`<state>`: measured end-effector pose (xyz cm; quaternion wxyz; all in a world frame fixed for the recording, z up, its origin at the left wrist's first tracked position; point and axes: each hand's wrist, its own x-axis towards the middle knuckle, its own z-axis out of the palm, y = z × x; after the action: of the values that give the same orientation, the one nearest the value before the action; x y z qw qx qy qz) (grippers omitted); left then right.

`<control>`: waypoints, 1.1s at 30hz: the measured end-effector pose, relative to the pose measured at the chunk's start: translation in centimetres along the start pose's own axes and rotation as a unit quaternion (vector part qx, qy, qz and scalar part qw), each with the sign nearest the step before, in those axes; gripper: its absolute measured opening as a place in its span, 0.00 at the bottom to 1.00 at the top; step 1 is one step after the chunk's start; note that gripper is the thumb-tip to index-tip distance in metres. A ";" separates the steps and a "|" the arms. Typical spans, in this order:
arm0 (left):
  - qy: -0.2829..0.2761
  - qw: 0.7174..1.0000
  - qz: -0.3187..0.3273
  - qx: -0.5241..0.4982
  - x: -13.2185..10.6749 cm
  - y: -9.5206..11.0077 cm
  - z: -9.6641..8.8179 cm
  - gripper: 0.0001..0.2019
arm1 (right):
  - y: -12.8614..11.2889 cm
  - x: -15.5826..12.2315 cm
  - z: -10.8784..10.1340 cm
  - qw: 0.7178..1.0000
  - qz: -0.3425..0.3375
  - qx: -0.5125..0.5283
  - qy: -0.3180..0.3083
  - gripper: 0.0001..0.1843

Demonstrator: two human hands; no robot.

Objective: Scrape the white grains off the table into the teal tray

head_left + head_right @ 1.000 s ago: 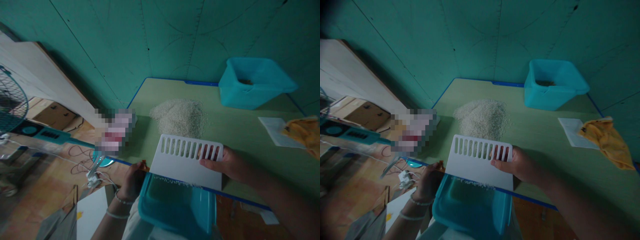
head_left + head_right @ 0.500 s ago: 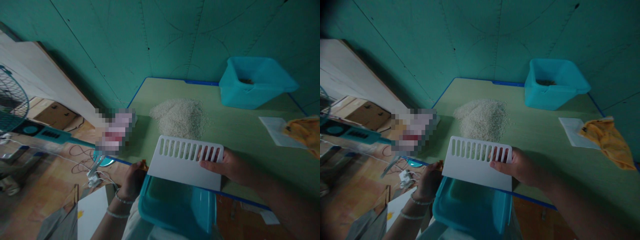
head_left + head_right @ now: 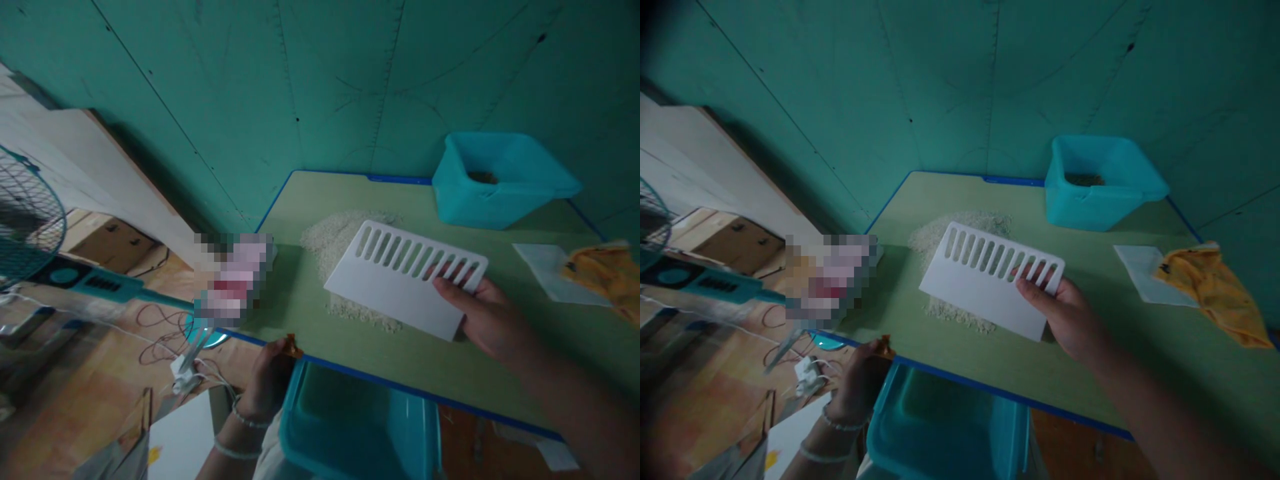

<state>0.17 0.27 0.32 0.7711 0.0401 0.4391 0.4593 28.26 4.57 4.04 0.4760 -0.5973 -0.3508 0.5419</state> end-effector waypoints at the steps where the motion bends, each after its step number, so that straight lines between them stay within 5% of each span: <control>1: -0.007 1.000 0.002 0.008 -0.1 0.0 0.1 0.05 | 0.1 0.1 0.0 1.000 0.003 -0.002 -0.007 0.22; 6: -0.024 1.000 0.016 0.008 0.1 -0.2 -0.3 0.07 | 0.4 0.1 -0.2 0.997 0.031 -0.030 -0.063 0.22; 33: -0.075 0.997 0.007 -0.003 0.5 -0.2 -1.0 0.09 | -0.9 -0.8 0.8 0.987 0.043 -0.084 -0.132 0.20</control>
<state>-0.28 0.19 -0.71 0.7987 0.0747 0.3785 0.4618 27.43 4.20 5.18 0.3497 -0.5734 -0.4285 0.6044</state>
